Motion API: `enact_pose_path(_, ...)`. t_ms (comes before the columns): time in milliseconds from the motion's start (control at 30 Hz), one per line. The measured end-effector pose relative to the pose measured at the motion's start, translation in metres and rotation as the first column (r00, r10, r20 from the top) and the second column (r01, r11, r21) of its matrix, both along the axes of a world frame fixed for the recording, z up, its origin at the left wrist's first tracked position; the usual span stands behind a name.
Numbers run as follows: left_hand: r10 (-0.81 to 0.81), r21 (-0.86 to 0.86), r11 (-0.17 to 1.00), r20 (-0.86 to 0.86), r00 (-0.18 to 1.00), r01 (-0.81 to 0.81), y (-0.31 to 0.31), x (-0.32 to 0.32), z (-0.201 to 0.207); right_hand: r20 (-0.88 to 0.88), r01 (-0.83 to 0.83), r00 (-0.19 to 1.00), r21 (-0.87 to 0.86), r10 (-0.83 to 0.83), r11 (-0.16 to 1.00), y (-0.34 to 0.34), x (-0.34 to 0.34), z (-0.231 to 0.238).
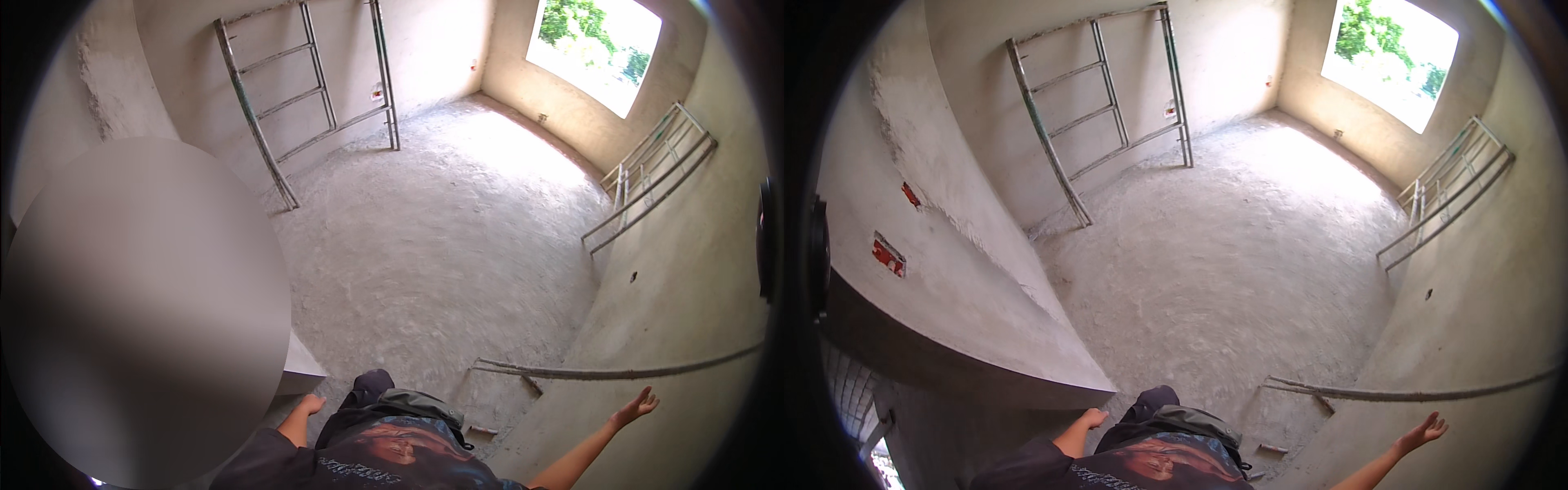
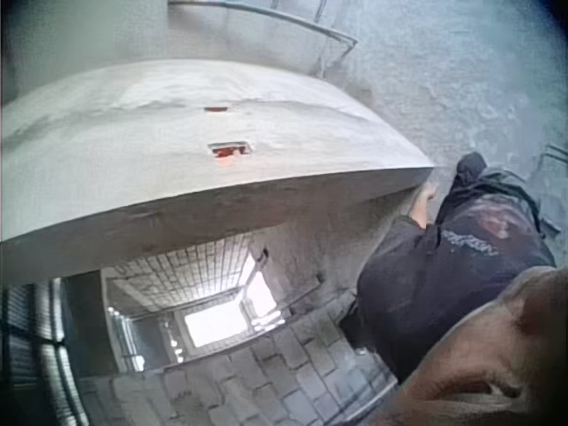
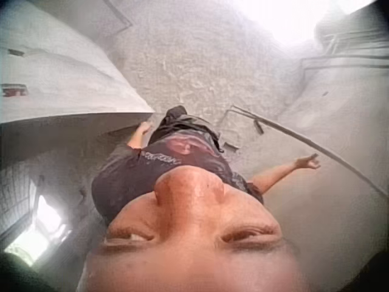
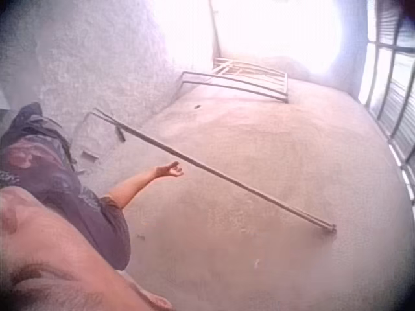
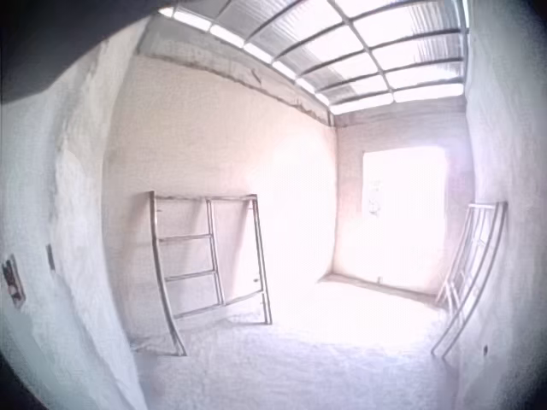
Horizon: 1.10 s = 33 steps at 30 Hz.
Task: The person walks through a construction site carrying a bucket of wires and a tool bag. They use pliers to cut a wire securing a wooden block to a metal scaffolding pole, then remove the block. The person then lifts and positions a long metal scaffolding pole against the wall, adjusting its placement.
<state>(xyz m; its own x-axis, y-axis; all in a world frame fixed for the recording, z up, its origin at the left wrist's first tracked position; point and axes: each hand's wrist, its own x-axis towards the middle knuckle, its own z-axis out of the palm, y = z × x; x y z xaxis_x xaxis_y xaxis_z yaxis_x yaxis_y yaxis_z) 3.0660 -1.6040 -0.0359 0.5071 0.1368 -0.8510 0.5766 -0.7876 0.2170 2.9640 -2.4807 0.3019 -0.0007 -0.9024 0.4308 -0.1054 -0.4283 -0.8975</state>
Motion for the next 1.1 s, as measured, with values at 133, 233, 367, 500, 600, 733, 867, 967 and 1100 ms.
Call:
enact_pose_path(133, -0.051, 0.009, 0.999, -0.094, 0.994, 0.052, -0.014, 0.047, -0.003, -0.019, 0.116, 0.993, -0.035, -0.117, 0.993, -0.043, 0.086, -0.020)
enact_pose_path(233, -0.140, -0.003, 0.989, -0.284, 0.948, 0.145, -0.015, 0.130, -0.009, -0.129, 0.727, 0.638, -0.223, -0.759, 0.649, -0.097, 0.087, -0.036)
enact_pose_path(367, -0.291, 0.039, 0.955, -0.042, 0.956, 0.293, 0.011, 0.247, -0.052, -0.145, 0.720, 0.693, 0.178, -0.706, 0.671, -0.121, 0.109, -0.008)
enact_pose_path(500, -0.253, 0.145, 0.959, 0.046, 0.966, 0.244, 0.043, 0.399, -0.038, -0.034, 0.603, 0.787, 0.248, -0.616, 0.758, -0.066, 0.188, -0.013)
enact_pose_path(600, -0.169, 0.129, 0.978, 0.033, 0.985, 0.163, 0.009, 0.520, 0.000, 0.004, 0.510, 0.850, 0.248, -0.527, 0.824, -0.036, 0.232, 0.004)
enact_pose_path(733, -0.136, 0.048, 0.990, 0.129, 0.982, 0.131, -0.061, 0.677, 0.043, -0.092, 0.303, 0.952, 0.189, -0.291, 0.934, 0.013, 0.337, 0.003)
enact_pose_path(867, -0.131, -0.082, 0.984, 0.259, 0.957, 0.157, -0.139, 0.793, 0.071, -0.238, 0.075, 0.969, 0.028, -0.066, 0.997, 0.112, 0.520, 0.042)
enact_pose_path(967, -0.162, -0.143, 0.967, 0.282, 0.946, 0.209, -0.190, 0.862, 0.070, -0.148, -0.070, 0.986, 0.074, 0.081, 0.995, 0.052, 0.590, -0.020)
enact_pose_path(1100, -0.096, -0.159, 0.977, 0.262, 0.960, 0.141, -0.189, 0.909, 0.058, -0.181, -0.329, 0.919, 0.135, 0.349, 0.935, 0.076, 0.817, -0.037)
